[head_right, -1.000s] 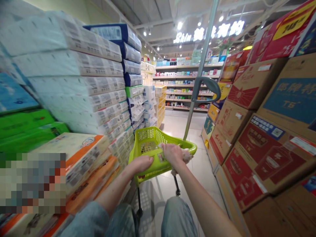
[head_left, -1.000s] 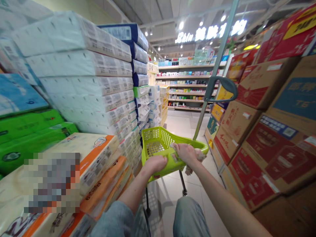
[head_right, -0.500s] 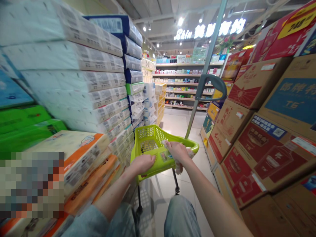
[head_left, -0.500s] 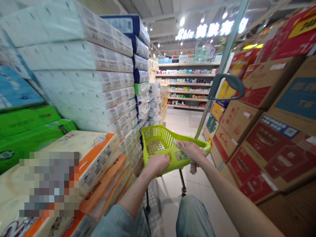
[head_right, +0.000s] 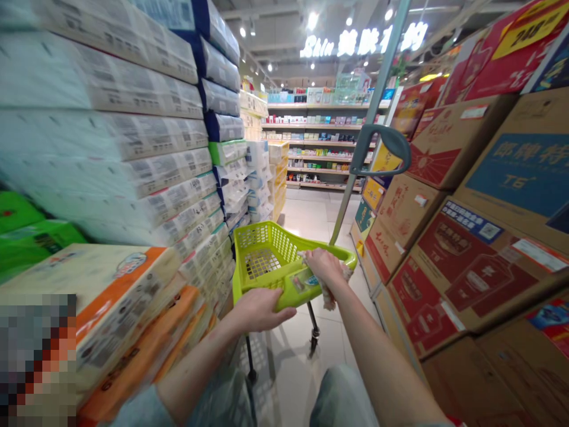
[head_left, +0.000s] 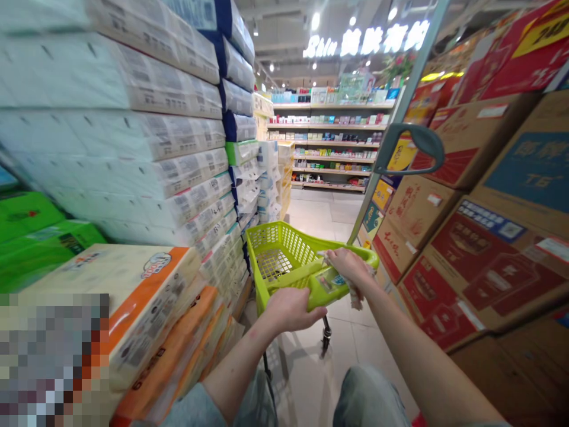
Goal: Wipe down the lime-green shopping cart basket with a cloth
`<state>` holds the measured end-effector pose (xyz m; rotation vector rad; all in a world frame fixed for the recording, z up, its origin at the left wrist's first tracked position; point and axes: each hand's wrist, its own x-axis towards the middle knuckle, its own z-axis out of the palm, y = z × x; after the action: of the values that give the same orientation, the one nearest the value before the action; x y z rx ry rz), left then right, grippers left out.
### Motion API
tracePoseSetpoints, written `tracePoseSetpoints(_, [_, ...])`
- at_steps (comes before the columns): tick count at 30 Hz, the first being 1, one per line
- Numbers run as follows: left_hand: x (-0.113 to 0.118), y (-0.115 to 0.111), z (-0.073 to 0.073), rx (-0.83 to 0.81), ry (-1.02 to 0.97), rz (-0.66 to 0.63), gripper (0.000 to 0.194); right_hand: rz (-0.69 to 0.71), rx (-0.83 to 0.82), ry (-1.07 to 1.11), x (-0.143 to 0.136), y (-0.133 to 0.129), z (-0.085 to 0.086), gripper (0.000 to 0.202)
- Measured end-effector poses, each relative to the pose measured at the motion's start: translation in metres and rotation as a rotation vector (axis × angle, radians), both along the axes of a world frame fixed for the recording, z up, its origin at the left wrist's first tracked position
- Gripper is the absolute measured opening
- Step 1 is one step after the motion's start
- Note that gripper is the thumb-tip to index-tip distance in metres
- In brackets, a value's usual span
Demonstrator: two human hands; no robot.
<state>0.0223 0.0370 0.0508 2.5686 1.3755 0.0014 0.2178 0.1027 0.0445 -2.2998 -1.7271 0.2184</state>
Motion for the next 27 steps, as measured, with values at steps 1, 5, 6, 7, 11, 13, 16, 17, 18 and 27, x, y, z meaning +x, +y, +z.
tracePoseSetpoints(1, [0.001, -0.001, -0.001, 0.008, 0.005, -0.002, 0.062, -0.001, 0.002, 0.008, 0.001, 0.000, 0.001, 0.051])
tracePoseSetpoints(5, [0.008, -0.005, -0.007, 0.040, 0.004, 0.046, 0.054, 0.028, 0.053, 0.038, 0.005, -0.006, 0.005, 0.053])
tracePoseSetpoints(6, [0.011, -0.006, -0.008, 0.044, 0.000, 0.055, 0.055, 0.037, 0.080, 0.034, 0.006, -0.009, 0.006, 0.056])
tracePoseSetpoints(7, [0.014, -0.007, -0.009, 0.046, -0.004, 0.062, 0.055, 0.038, 0.110, 0.022, 0.007, -0.012, 0.006, 0.058])
tracePoseSetpoints(11, [0.028, -0.012, -0.011, 0.057, -0.004, 0.088, 0.056, 0.009, 0.218, -0.036, 0.007, -0.031, 0.003, 0.061])
tracePoseSetpoints(13, [0.033, -0.016, -0.011, 0.069, -0.002, 0.096, 0.055, 0.027, 0.298, -0.054, 0.006, -0.043, -0.003, 0.060])
tracePoseSetpoints(16, [0.038, -0.023, -0.008, 0.083, -0.005, 0.114, 0.053, 0.122, 0.439, -0.082, 0.007, -0.055, -0.010, 0.055])
tracePoseSetpoints(17, [0.040, -0.026, -0.008, 0.085, -0.007, 0.121, 0.052, 0.154, 0.455, -0.088, 0.009, -0.057, -0.012, 0.054])
tracePoseSetpoints(18, [0.042, -0.028, -0.007, 0.086, -0.007, 0.131, 0.051, 0.180, 0.444, -0.093, 0.012, -0.057, -0.012, 0.053])
tracePoseSetpoints(27, [0.049, -0.034, -0.002, 0.053, 0.011, 0.093, 0.062, 0.328, 0.011, -0.029, 0.038, -0.023, 0.009, 0.047])
